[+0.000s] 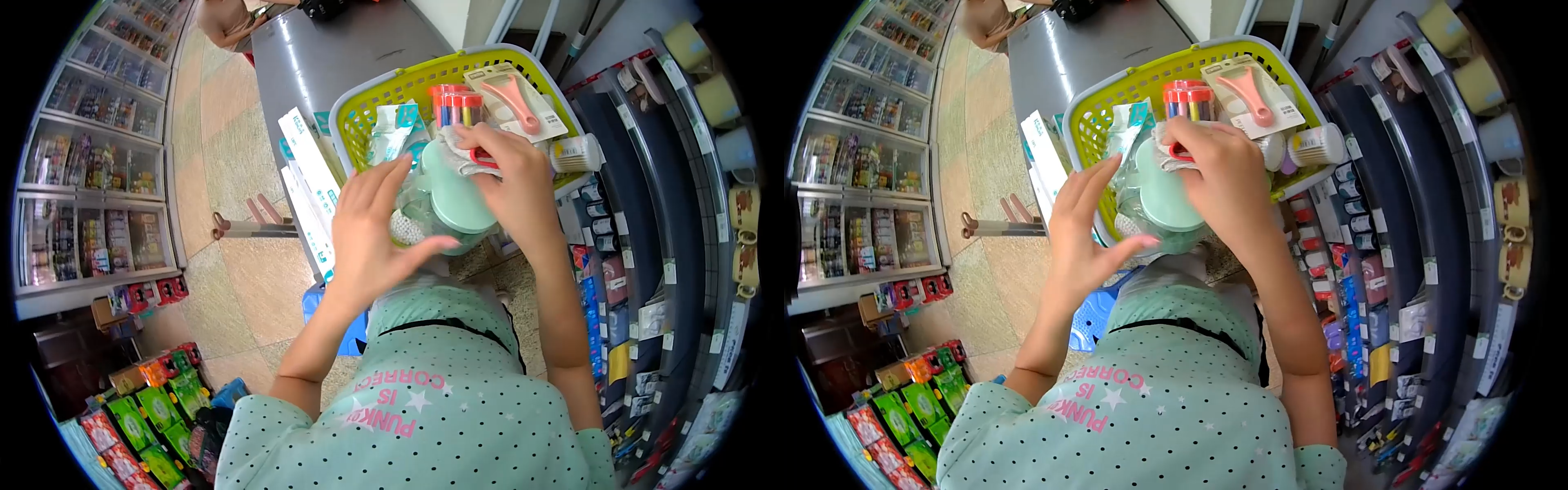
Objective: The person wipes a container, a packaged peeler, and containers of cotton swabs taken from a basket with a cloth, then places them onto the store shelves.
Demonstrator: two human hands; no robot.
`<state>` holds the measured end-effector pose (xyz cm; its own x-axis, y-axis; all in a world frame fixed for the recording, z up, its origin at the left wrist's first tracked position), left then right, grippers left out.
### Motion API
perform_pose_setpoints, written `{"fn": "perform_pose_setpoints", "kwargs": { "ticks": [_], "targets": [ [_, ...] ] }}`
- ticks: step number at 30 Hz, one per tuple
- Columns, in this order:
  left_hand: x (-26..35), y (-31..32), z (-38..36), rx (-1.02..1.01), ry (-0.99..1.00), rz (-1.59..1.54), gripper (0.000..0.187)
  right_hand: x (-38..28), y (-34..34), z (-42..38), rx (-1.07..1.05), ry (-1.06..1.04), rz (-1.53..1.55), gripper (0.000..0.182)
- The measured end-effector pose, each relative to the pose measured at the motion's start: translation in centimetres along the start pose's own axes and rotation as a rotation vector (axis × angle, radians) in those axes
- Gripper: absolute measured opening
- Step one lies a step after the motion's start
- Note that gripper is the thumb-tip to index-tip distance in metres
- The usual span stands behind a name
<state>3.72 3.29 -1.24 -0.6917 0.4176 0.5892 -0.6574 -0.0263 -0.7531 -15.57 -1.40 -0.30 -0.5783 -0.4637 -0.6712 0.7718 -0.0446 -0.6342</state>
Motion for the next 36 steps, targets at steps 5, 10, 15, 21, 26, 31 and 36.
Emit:
{"fn": "perform_pose_setpoints", "kwargs": {
  "ticks": [5, 10, 15, 21, 26, 31, 36],
  "targets": [
    [1.3, 2.7, 1.0, -0.016, -0.042, 0.104, 0.125, 0.3, -0.3, -0.1, -0.040, -0.006, 0.015, 0.033],
    [1.1, 3.0, 1.0, -0.033, -0.079, 0.063, 0.123, 0.1, -1.4, -1.6, -0.116, -0.091, -0.035, 0.040],
    [1.4, 2.7, 1.2, -0.105, -0.107, 0.062, 0.121, -1.5, -3.0, -3.3, -0.267, -0.169, -0.007, 0.039],
    [1.0, 3.0, 1.4, -0.095, -0.041, 0.023, 0.122, -2.1, -3.9, -3.9, -0.391, -0.245, 0.023, 0.025],
    [0.7, 2.9, 1.3, -0.099, -0.028, -0.058, 0.117, -2.2, -5.7, -4.4, -0.496, -0.250, 0.062, 0.022],
    [0.6, 3.1, 1.5, -0.080, -0.009, -0.124, 0.113, -0.1, -8.3, -4.8, -0.404, -0.085, -0.117, 0.031],
    [0.8, 2.8, 1.3, -0.092, -0.002, -0.127, 0.115, 0.1, -7.0, -2.8, -0.075, -0.140, -0.201, 0.037]
  ]
}}
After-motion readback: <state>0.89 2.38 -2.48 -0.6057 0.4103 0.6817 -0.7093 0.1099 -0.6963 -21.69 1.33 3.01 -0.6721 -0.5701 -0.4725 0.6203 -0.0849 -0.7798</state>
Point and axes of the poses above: each hand's wrist, its own z-axis towards the middle knuckle, its own y-axis out of the palm, x = y × z, the point moved 1 cm from there along z, towards the middle knuckle, and after that the axes turned 5 degrees about -x, right-handed, at the moved point
